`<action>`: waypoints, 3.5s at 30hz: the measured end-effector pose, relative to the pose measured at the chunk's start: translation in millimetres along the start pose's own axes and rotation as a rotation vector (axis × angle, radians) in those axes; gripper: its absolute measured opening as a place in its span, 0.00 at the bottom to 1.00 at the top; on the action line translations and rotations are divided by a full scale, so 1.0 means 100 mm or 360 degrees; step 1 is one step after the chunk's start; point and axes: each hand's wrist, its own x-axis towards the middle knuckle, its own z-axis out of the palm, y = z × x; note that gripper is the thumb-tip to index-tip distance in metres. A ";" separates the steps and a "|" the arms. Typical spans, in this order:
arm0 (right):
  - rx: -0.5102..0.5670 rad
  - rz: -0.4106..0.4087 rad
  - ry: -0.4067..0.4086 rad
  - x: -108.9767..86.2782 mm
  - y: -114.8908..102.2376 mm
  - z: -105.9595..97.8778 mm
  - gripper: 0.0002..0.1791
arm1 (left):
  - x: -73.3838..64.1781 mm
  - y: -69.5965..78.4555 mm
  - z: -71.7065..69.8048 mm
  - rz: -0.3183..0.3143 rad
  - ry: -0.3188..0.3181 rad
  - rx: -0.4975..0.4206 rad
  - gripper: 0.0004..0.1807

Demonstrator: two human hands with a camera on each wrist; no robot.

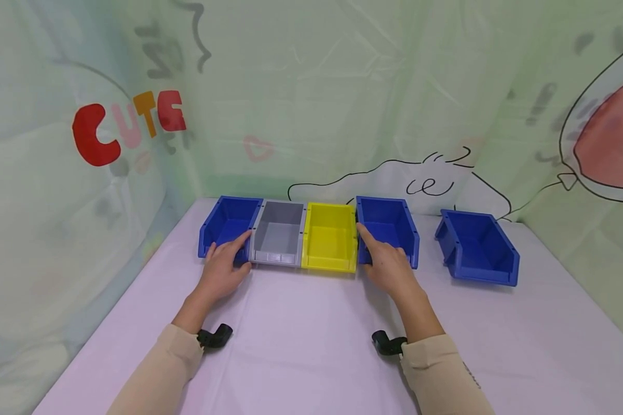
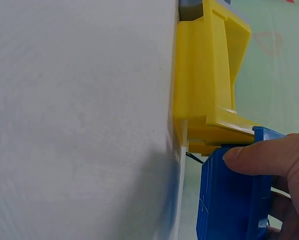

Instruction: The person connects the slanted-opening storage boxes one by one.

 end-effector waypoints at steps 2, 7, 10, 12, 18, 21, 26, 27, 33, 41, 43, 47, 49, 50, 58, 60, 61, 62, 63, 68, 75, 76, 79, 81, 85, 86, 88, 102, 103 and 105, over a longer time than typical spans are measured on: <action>0.0001 0.0000 0.0002 0.00 0.00 0.00 0.51 | 0.00 0.00 0.00 0.0000 0.0003 0.0000 0.41; -0.0001 0.0007 -0.0004 0.00 0.00 0.01 0.51 | 0.00 -0.01 0.01 0.0002 0.0007 -0.0003 0.41; 0.0006 0.0012 -0.0011 0.00 0.01 0.01 0.51 | 0.00 -0.01 0.01 0.0003 0.0006 -0.0001 0.41; 0.0014 0.0016 -0.0013 0.00 0.00 0.02 0.51 | 0.00 -0.01 0.01 -0.0004 -0.0003 0.0000 0.41; 0.0011 0.0027 -0.0013 0.00 0.00 0.02 0.51 | 0.01 -0.01 0.00 -0.0026 -0.0030 0.0000 0.40; 0.0015 0.0043 -0.0020 0.00 0.00 0.03 0.51 | 0.01 0.00 0.00 -0.0029 -0.0029 0.0000 0.40; 0.0018 0.0051 -0.0029 0.00 0.00 0.04 0.51 | 0.00 0.00 0.00 -0.0026 -0.0028 0.0010 0.40; 0.0017 0.0051 -0.0030 0.00 0.00 0.04 0.51 | 0.00 0.00 0.00 -0.0030 -0.0029 0.0008 0.40; 0.0022 0.0047 -0.0028 -0.01 0.00 0.04 0.51 | 0.01 0.00 0.00 -0.0026 -0.0029 0.0004 0.40; 0.0032 0.0057 -0.0039 -0.01 0.01 0.06 0.51 | 0.01 0.00 0.00 -0.0017 -0.0025 -0.0013 0.40; 0.0034 0.0062 -0.0049 -0.01 0.00 0.07 0.52 | 0.00 0.00 0.01 -0.0012 -0.0018 -0.0011 0.40; 0.0038 0.0064 -0.0054 -0.01 0.01 0.08 0.52 | 0.00 -0.01 0.01 -0.0005 -0.0006 -0.0014 0.40; 0.0037 0.0060 -0.0048 0.00 0.01 0.10 0.52 | 0.00 -0.01 0.01 -0.0005 -0.0005 -0.0011 0.40; 0.0037 0.0058 -0.0046 0.00 0.02 0.10 0.52 | 0.00 -0.01 0.01 -0.0006 -0.0008 -0.0011 0.40; 0.0061 0.0070 -0.0075 0.00 0.03 0.10 0.51 | 0.00 0.01 -0.01 -0.0015 -0.0019 -0.0010 0.40; 0.0064 0.0078 -0.0084 -0.01 0.03 0.10 0.51 | 0.01 0.01 -0.01 -0.0014 -0.0021 -0.0012 0.40; 0.0064 0.0081 -0.0088 -0.01 0.03 0.10 0.51 | 0.01 0.01 0.00 -0.0017 -0.0025 -0.0014 0.40; 0.0065 0.0083 -0.0091 -0.01 0.03 0.10 0.51 | 0.01 0.01 0.00 -0.0021 -0.0027 -0.0015 0.40; 0.0066 0.0085 -0.0094 0.00 0.03 0.10 0.51 | 0.01 0.00 0.00 -0.0021 -0.0027 -0.0015 0.40; 0.0055 0.0080 -0.0106 0.00 0.02 0.10 0.51 | 0.01 -0.01 0.01 -0.0020 -0.0022 -0.0011 0.40; 0.0057 0.0086 -0.0122 0.01 0.02 0.12 0.52 | 0.01 -0.01 0.00 -0.0025 -0.0021 -0.0029 0.40; 0.0055 0.0084 -0.0122 0.01 0.02 0.12 0.52 | 0.01 -0.01 0.00 -0.0030 -0.0025 -0.0030 0.40; 0.0053 0.0086 -0.0120 0.01 0.01 0.12 0.52 | 0.01 -0.01 0.01 -0.0027 -0.0025 -0.0024 0.40; 0.0050 0.0087 -0.0122 0.01 0.01 0.12 0.52 | 0.01 0.00 0.01 -0.0024 -0.0026 -0.0023 0.40; 0.0044 0.0081 -0.0123 0.00 0.02 0.12 0.52 | 0.01 0.00 0.01 -0.0024 -0.0026 -0.0022 0.40; 0.0045 0.0079 -0.0122 0.00 0.02 0.12 0.52 | 0.01 0.00 0.01 -0.0024 -0.0025 -0.0023 0.40; 0.0046 0.0079 -0.0123 0.00 0.03 0.12 0.52 | 0.01 -0.01 0.01 -0.0026 -0.0024 -0.0021 0.40; 0.0070 0.0095 -0.0166 0.00 0.03 0.11 0.52 | 0.01 0.00 0.00 -0.0008 -0.0011 -0.0025 0.40; 0.0070 0.0097 -0.0168 0.00 0.03 0.12 0.52 | 0.00 0.00 0.00 -0.0012 -0.0016 -0.0026 0.40; 0.0067 0.0097 -0.0175 0.00 0.03 0.12 0.52 | 0.00 0.00 0.00 -0.0014 -0.0021 -0.0027 0.40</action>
